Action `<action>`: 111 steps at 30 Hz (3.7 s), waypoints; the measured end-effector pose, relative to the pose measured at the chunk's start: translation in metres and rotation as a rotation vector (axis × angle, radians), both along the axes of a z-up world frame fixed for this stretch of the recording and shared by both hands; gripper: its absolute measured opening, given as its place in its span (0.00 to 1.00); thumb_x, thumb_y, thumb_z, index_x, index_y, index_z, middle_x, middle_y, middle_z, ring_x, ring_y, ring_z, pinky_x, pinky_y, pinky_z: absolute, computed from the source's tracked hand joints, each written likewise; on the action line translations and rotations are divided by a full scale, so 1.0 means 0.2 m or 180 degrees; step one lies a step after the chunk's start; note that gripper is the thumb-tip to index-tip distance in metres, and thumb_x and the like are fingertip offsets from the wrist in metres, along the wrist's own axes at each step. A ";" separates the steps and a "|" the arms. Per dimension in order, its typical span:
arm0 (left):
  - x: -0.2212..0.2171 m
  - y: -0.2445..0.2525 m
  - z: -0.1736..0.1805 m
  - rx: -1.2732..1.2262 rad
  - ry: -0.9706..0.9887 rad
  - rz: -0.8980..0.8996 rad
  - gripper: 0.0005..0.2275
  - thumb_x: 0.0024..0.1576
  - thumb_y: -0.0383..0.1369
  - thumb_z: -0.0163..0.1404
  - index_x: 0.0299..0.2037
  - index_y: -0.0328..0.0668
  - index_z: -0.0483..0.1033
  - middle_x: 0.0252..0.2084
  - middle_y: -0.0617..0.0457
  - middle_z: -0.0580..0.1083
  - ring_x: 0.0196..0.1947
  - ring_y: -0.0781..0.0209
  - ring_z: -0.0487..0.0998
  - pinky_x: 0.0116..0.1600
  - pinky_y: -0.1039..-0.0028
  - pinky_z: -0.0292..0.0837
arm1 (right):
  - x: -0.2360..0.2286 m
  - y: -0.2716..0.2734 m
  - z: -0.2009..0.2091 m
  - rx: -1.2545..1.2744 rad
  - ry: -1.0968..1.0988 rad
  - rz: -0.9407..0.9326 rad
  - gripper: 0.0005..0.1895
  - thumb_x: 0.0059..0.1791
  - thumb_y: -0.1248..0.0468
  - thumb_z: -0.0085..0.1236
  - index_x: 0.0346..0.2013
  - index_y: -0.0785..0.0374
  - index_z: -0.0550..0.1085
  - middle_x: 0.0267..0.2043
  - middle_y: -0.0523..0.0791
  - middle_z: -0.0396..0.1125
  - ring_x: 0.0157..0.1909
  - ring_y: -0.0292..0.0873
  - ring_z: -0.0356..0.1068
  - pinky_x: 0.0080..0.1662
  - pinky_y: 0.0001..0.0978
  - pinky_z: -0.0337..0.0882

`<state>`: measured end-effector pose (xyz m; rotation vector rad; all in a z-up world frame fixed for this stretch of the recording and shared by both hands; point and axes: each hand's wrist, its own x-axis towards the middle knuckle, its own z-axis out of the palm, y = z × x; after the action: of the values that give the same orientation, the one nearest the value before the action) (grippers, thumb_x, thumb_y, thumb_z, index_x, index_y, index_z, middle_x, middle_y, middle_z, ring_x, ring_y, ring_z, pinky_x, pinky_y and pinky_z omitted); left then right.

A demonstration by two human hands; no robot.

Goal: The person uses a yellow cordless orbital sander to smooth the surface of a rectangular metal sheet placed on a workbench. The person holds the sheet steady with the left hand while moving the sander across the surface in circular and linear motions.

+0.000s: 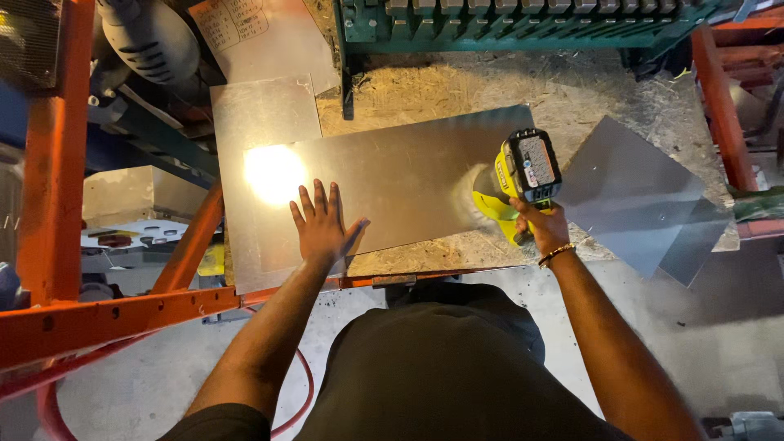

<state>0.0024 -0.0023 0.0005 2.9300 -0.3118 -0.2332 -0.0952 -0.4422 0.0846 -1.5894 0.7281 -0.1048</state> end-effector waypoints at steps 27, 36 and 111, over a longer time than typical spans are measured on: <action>0.04 -0.04 0.05 0.0139 0.0195 -0.0017 0.50 0.68 0.77 0.34 0.93 0.55 0.46 0.94 0.41 0.43 0.92 0.29 0.33 0.88 0.32 0.25 | -0.04 0.36 -0.20 0.0301 -0.0058 0.0830 0.18 0.49 0.59 0.84 0.27 0.62 0.80 0.15 0.45 0.67 0.18 0.38 0.70 0.27 0.31 0.71; 0.07 -0.06 0.03 0.0202 0.0191 -0.0044 0.48 0.69 0.76 0.33 0.93 0.56 0.45 0.94 0.42 0.42 0.92 0.30 0.33 0.88 0.32 0.25 | 0.07 0.29 -0.30 0.0352 -0.0062 0.0866 0.20 0.48 0.57 0.85 0.25 0.61 0.80 0.15 0.45 0.67 0.18 0.39 0.71 0.25 0.32 0.71; 0.11 0.10 0.13 0.0077 0.0390 -0.0209 0.53 0.65 0.79 0.37 0.93 0.53 0.44 0.95 0.41 0.40 0.92 0.30 0.31 0.88 0.32 0.23 | 0.05 -0.47 -0.32 -0.0095 -0.0308 -0.0584 0.32 0.57 0.49 0.86 0.25 0.62 0.72 0.18 0.48 0.64 0.24 0.44 0.75 0.37 0.35 0.78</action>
<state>0.0241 0.0183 0.0271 2.9158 -0.3891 -0.4267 -0.0843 -0.5356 0.0200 -1.5325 0.7985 -0.3259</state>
